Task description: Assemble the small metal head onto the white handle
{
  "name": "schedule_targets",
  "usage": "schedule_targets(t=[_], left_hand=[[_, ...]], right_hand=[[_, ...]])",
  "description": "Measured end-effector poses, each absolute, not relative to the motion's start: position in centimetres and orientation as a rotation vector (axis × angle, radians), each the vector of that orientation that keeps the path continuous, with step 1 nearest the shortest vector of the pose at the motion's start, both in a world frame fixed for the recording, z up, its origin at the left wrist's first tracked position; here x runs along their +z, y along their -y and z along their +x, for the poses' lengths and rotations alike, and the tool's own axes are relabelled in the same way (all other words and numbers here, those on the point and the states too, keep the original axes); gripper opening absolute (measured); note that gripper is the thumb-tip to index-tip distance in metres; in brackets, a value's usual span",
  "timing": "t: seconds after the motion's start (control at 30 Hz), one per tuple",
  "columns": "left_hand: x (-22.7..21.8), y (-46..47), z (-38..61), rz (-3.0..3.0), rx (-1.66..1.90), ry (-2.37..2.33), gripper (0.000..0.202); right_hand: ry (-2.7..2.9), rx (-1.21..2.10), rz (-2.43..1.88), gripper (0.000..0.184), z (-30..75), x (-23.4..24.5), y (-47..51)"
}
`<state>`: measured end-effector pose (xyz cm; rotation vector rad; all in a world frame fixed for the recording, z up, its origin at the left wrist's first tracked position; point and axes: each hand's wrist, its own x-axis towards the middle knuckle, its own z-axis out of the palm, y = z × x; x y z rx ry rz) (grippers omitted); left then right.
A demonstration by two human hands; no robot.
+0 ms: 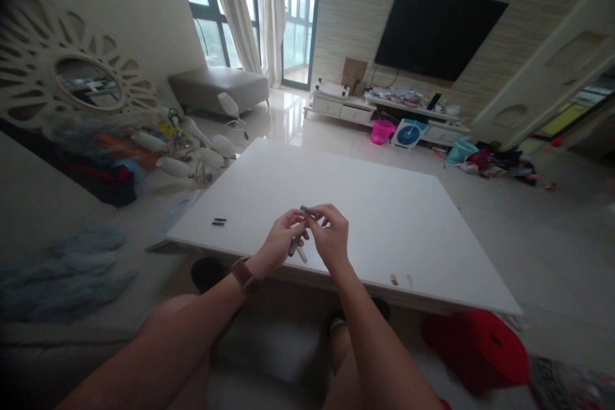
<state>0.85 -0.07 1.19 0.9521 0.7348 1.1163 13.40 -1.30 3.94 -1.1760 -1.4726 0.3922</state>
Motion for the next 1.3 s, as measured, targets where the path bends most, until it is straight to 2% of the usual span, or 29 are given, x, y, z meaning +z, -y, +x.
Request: schedule_targets(t=[0.5, 1.1, 1.3], left_hand=[[0.9, 0.6, 0.8, 0.821, 1.084, -0.837, 0.028], [1.3, 0.5, 0.3, 1.031, 1.064, -1.016, 0.018], [1.0, -0.1, 0.3, 1.109, 1.097, -1.053, 0.014]], right_hand=[[1.602, 0.24, -1.141, 0.011, 13.7, 2.4, 0.7], [1.492, 0.426, -1.127, 0.002, 13.5, 1.8, 0.2], [1.482, 0.439, -1.149, 0.005, 13.5, 2.1, 0.2]])
